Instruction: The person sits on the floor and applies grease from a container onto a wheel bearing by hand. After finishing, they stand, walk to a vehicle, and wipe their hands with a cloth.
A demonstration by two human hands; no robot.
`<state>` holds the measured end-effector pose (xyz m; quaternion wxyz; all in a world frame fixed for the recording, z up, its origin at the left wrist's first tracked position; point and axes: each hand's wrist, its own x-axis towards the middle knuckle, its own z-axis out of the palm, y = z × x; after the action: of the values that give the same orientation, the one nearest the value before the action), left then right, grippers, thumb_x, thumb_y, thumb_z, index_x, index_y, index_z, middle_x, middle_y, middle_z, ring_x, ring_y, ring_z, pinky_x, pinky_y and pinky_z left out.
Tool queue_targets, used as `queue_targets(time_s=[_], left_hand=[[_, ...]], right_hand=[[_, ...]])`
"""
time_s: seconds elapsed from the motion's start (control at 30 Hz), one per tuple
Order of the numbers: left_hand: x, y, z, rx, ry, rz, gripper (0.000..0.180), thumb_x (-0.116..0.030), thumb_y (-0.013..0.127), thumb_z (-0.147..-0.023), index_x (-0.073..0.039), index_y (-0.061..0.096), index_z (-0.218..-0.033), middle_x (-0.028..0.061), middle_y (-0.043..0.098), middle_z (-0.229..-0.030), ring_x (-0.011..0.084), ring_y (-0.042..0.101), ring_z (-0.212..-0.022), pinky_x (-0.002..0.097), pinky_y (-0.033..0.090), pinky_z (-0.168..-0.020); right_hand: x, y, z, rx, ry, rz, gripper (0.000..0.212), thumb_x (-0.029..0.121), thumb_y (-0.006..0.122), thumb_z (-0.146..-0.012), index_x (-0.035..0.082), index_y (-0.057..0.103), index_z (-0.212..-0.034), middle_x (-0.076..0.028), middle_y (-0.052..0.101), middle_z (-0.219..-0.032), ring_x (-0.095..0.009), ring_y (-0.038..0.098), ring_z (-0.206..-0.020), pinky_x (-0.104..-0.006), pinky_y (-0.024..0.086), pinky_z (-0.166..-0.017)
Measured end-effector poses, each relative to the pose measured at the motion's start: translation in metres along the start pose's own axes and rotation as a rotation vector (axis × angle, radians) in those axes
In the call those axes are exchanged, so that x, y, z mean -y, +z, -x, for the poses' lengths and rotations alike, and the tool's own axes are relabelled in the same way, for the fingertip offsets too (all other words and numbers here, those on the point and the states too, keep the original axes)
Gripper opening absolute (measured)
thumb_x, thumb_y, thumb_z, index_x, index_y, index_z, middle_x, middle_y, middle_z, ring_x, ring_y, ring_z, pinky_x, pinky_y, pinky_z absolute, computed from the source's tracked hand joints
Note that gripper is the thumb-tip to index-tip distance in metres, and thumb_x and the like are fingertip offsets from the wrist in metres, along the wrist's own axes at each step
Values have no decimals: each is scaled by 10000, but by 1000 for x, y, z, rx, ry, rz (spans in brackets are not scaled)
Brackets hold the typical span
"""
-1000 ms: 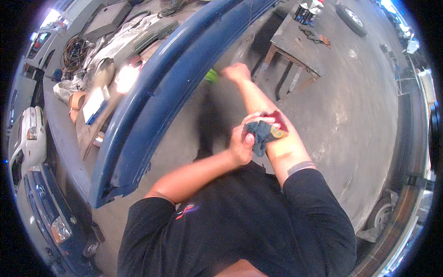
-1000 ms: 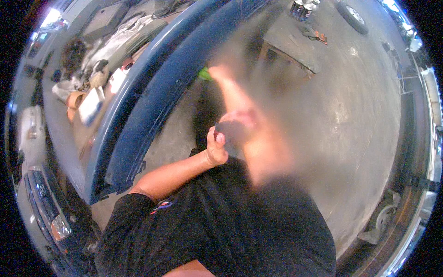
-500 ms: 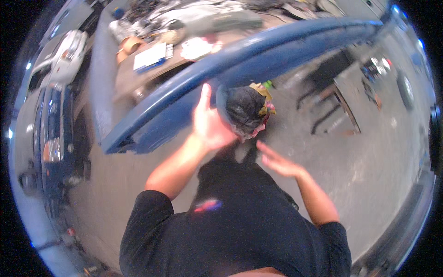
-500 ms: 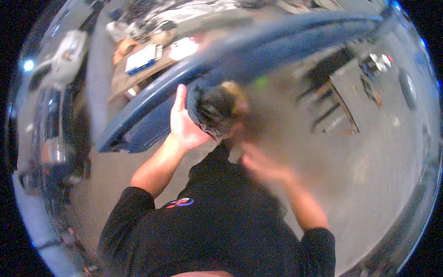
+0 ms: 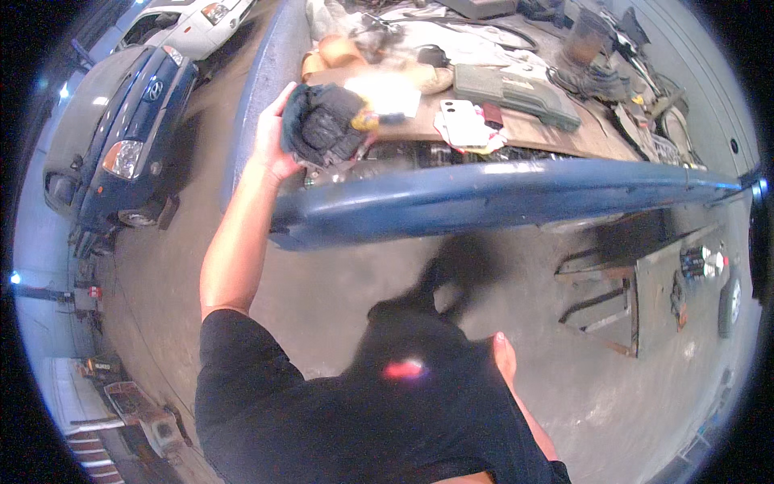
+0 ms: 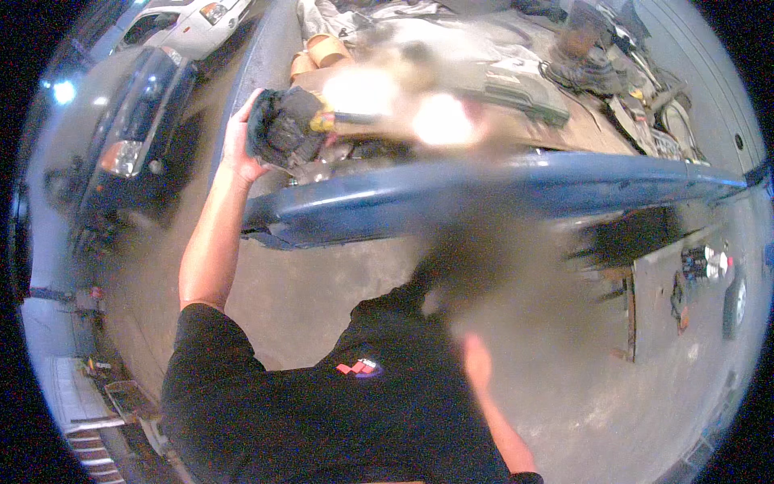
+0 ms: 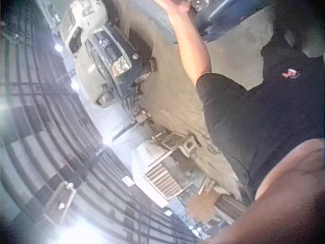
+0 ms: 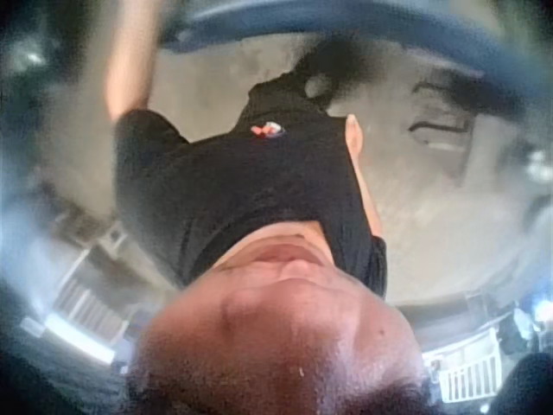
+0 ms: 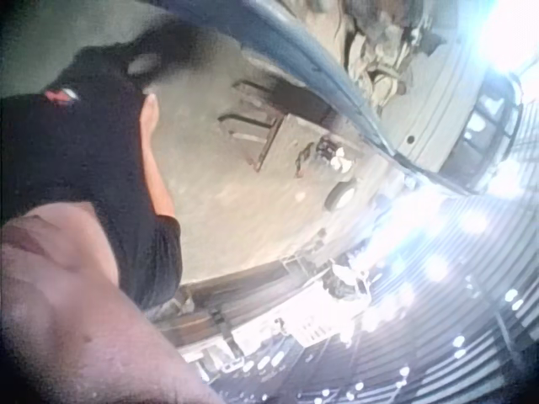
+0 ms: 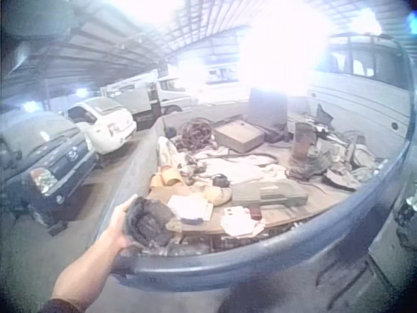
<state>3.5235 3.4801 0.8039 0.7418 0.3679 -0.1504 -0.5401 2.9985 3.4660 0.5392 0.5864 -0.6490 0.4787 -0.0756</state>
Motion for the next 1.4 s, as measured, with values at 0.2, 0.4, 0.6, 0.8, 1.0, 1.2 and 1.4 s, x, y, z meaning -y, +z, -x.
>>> queue_targets(time_s=[0.2,0.4,0.6,0.8,1.0,1.2,1.4], left_hand=[[4,-20,-36,-108,-106,-653,371,-282,501,-965,-20,511,-1227,68,625,-970,169,609,-869,332,504,-800],[9,-58,-30,290,-505,-1166,164,-188,541,-914,-40,564,-981,27,575,-758,146,571,-676,304,492,-638],[24,-72,-49,550,-387,-1733,133,-79,540,-862,-22,562,-980,209,611,-839,387,600,-852,453,457,-735],[64,-91,-82,426,-327,-1648,183,-76,543,-844,-15,575,-1013,238,624,-908,419,594,-920,491,457,-791],[76,-87,-101,596,-678,-1450,476,-398,487,-928,-50,522,-1251,191,611,-1151,342,582,-1072,439,457,-879],[13,-39,-77,196,-574,252,934,-782,231,-832,-128,165,-1496,201,237,-1509,305,287,-1378,510,261,-1100],[21,26,-3,657,-421,-195,934,-645,593,-782,-4,335,-1412,242,394,-1413,342,421,-1286,486,369,-1019]], right_hand=[[96,5,-43,-220,-570,84,84,111,455,-970,39,487,-999,-65,510,-965,-143,507,-791,-292,437,-764],[174,-1,-65,-354,-672,-37,263,46,505,-927,29,427,-1177,-186,420,-1328,-216,574,-1025,-365,463,-917],[49,-43,-65,-359,92,196,370,195,645,-881,7,516,-1171,-156,543,-1196,-232,563,-1079,-354,442,-924],[-100,-58,-46,-201,508,-14,343,285,617,-907,48,557,-1147,-12,616,-905,-102,549,-831,-245,434,-688],[-40,-51,-49,-33,714,-27,491,485,533,-914,92,530,-1209,-53,616,-1054,-166,567,-911,-307,441,-757],[-74,-69,70,-189,899,-532,791,636,361,-911,75,258,-1459,-163,268,-1506,-354,338,-1322,-511,279,-1064],[-170,-13,141,-148,959,-534,834,658,380,-885,82,228,-1469,-170,229,-1515,-362,290,-1337,-516,249,-1074]])
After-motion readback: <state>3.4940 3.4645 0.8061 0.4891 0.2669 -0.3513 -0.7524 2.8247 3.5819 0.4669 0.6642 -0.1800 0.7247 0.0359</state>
